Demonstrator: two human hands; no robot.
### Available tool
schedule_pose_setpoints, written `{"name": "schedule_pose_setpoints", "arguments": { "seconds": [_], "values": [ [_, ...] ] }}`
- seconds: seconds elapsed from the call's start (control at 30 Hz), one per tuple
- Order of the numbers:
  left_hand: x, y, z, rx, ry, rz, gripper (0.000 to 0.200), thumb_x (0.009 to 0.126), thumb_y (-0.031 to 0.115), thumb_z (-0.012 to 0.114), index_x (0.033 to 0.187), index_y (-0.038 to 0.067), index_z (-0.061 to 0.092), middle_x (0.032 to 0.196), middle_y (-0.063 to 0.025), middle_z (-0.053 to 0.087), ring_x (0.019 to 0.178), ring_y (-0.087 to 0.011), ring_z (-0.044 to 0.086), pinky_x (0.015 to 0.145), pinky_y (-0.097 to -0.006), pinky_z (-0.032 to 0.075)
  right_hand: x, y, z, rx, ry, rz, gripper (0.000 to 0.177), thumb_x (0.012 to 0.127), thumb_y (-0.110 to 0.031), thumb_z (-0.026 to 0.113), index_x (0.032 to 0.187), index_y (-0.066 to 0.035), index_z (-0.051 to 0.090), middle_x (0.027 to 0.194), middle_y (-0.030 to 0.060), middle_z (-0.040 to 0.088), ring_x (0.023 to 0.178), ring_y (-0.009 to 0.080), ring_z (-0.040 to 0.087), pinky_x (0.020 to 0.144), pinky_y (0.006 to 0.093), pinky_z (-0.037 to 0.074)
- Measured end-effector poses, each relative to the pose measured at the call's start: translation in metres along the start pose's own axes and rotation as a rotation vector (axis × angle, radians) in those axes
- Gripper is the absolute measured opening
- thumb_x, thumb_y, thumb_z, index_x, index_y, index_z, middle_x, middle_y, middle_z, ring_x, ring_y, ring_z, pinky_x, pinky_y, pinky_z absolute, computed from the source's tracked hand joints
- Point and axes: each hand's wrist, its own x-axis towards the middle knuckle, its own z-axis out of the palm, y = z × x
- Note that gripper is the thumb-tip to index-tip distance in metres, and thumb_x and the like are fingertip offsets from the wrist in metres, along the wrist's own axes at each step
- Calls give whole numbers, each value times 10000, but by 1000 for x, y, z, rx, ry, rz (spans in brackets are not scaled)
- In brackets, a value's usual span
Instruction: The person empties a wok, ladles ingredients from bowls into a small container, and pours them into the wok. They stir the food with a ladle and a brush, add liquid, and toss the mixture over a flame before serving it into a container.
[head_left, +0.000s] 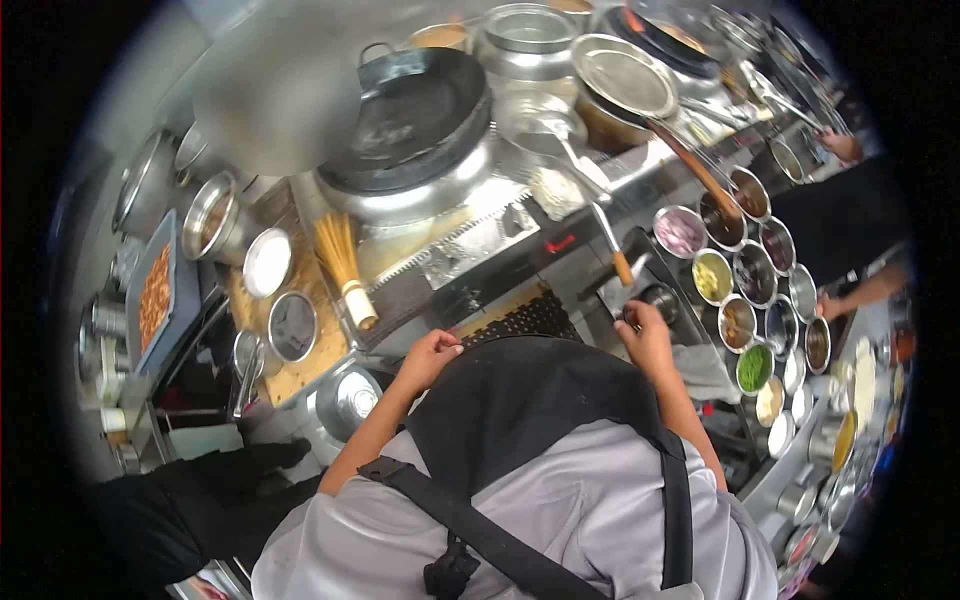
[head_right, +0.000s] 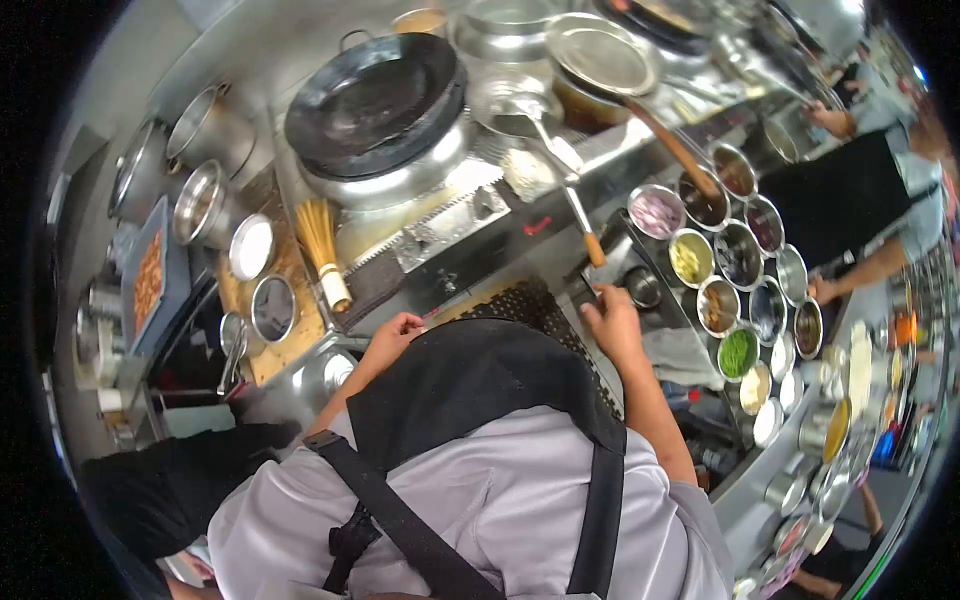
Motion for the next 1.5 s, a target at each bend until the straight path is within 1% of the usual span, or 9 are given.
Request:
{"name": "schedule_pose_setpoints", "arguments": {
  "seconds": [0.07, 0.33, 0.43, 0.53, 0.67, 0.77, 0.9, 1.33, 1.5],
  "values": [
    [0, 0, -16, -17, 25, -27, 244, 884, 211, 727, 1009, 35, 614, 807, -21, 623, 744, -98, 587, 673, -264, 480, 31, 4, 9, -173, 196, -160, 508, 776, -152, 762, 1234, -43, 571, 961, 191, 606, 881, 388, 608, 840, 448, 496],
    [14, -40, -20, -4, 234, -110, 281, 879, 219, 732, 1048, 21, 625, 826, -33, 644, 702, -110, 586, 656, -273, 490, 128, 52, 47, -108, -145, 42, 530, 814, -116, 703, 1296, -27, 501, 964, 219, 650, 807, 345, 655, 743, 458, 526],
    [26, -119, -3, 107, 307, -75, 257, 873, 200, 688, 1052, 21, 639, 862, -126, 683, 765, -241, 661, 711, -353, 514, 173, 53, 36, 346, -245, 264, 368, 846, -78, 652, 1197, -29, 555, 678, 25, 544, 462, 123, 499, 408, 295, 386],
    [8, -150, 18, 321, 456, -96, 227, 850, 185, 653, 1023, 38, 648, 925, -214, 680, 887, -372, 671, 738, -419, 508, 216, -12, -20, 1082, -430, 441, 283, 886, -48, 573, 1164, -69, 528, 647, 7, 465, 426, 88, 425, 379, 239, 337],
    [-24, -301, 60, 152, 419, -315, 215, 814, 176, 647, 1003, 77, 682, 923, -187, 681, 898, -360, 660, 736, -424, 519, 260, -60, -39, 1188, -522, 253, 449, 888, -17, 552, 1323, -49, 446, 651, 20, 465, 413, 107, 421, 371, 247, 342],
    [-86, -286, 85, 1003, -4, -290, 198, 775, 170, 615, 926, 131, 737, 873, -121, 683, 852, -338, 650, 731, -432, 553, 291, -102, -27, 1217, -659, 36, 491, 896, -37, 586, 1356, -31, 415, 641, 25, 468, 412, 110, 423, 383, 245, 359],
    [-104, -298, 136, 564, 299, -641, 217, 825, 294, 622, 883, 119, 737, 940, -162, 697, 901, -367, 653, 774, -450, 544, 309, -188, 11, 1075, -846, -123, 491, 883, -29, 593, 1345, -13, 427, 640, 0, 477, 418, 95, 433, 399, 234, 373],
    [-115, -335, 136, -155, 869, -336, 383, 813, 397, 683, 882, 21, 689, 930, -169, 707, 893, -315, 684, 766, -405, 530, 257, -505, 216, 743, -1263, -275, 161, 868, -84, 646, 897, -78, 489, 671, 12, 522, 474, 117, 484, 409, 277, 368],
    [-171, -337, 149, -349, 926, -750, 280, 828, 285, 688, 914, 19, 695, 900, -183, 720, 815, -266, 704, 698, -371, 537, 245, -539, 259, 712, -1317, -101, 163, 873, -94, 657, 866, -91, 493, 654, 10, 522, 506, 111, 477, 440, 274, 373]
  ]
}}
